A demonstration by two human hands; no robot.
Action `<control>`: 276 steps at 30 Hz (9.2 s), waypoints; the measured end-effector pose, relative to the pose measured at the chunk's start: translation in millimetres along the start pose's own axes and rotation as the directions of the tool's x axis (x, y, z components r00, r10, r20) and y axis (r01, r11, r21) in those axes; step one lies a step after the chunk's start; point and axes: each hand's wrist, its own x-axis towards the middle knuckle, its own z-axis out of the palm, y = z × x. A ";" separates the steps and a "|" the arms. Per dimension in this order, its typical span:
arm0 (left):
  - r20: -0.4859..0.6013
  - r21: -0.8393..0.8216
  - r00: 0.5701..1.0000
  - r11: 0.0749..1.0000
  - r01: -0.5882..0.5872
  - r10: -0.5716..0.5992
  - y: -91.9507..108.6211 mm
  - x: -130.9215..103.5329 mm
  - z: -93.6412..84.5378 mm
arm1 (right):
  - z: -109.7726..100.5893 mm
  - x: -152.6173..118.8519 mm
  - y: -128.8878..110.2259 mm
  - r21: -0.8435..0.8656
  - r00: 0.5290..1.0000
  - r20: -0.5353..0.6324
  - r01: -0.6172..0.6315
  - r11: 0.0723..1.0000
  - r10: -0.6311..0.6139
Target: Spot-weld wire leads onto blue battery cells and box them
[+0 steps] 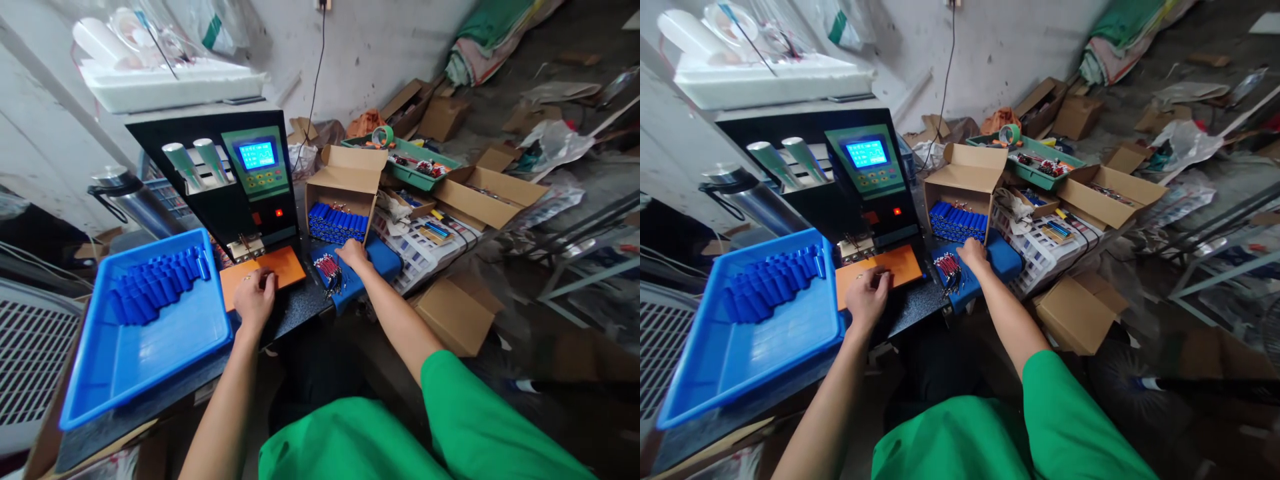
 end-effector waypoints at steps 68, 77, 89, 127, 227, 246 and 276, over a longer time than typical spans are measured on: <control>-0.010 0.067 0.972 0.970 0.234 -0.234 -78.6 -29.5 -116.1 | 42.5 -157.3 -44.4 0.861 0.835 0.038 0.252 0.442 -0.550; 0.121 0.575 0.871 0.749 0.329 -0.475 -141.2 3.8 -131.7 | 58.2 -165.9 -35.4 0.886 0.839 0.111 0.160 0.436 -0.533; -0.074 0.504 0.892 0.756 0.419 -0.445 -136.1 2.6 -130.3 | 58.4 -166.7 -32.5 0.901 0.849 0.131 0.113 0.419 -0.511; 0.001 -0.393 0.961 0.884 0.254 -0.275 -57.4 -1.3 -107.0 | 57.2 -161.6 -25.8 0.949 0.891 0.183 -0.050 0.312 -0.415; 0.022 -0.451 0.995 0.888 0.092 -0.092 -13.5 -40.5 -30.1 | 60.4 -88.3 -109.5 0.969 0.823 0.104 0.042 0.243 -0.558; 0.062 -0.652 0.981 0.737 0.179 -0.183 8.4 -17.7 -21.3 | 65.0 -86.9 -104.3 0.913 0.717 0.007 0.279 0.297 -0.697; 0.040 -0.578 0.999 0.815 0.030 -0.008 -19.4 -14.0 3.6 | 57.3 -88.8 -107.8 0.974 0.838 0.142 -0.022 0.227 -0.527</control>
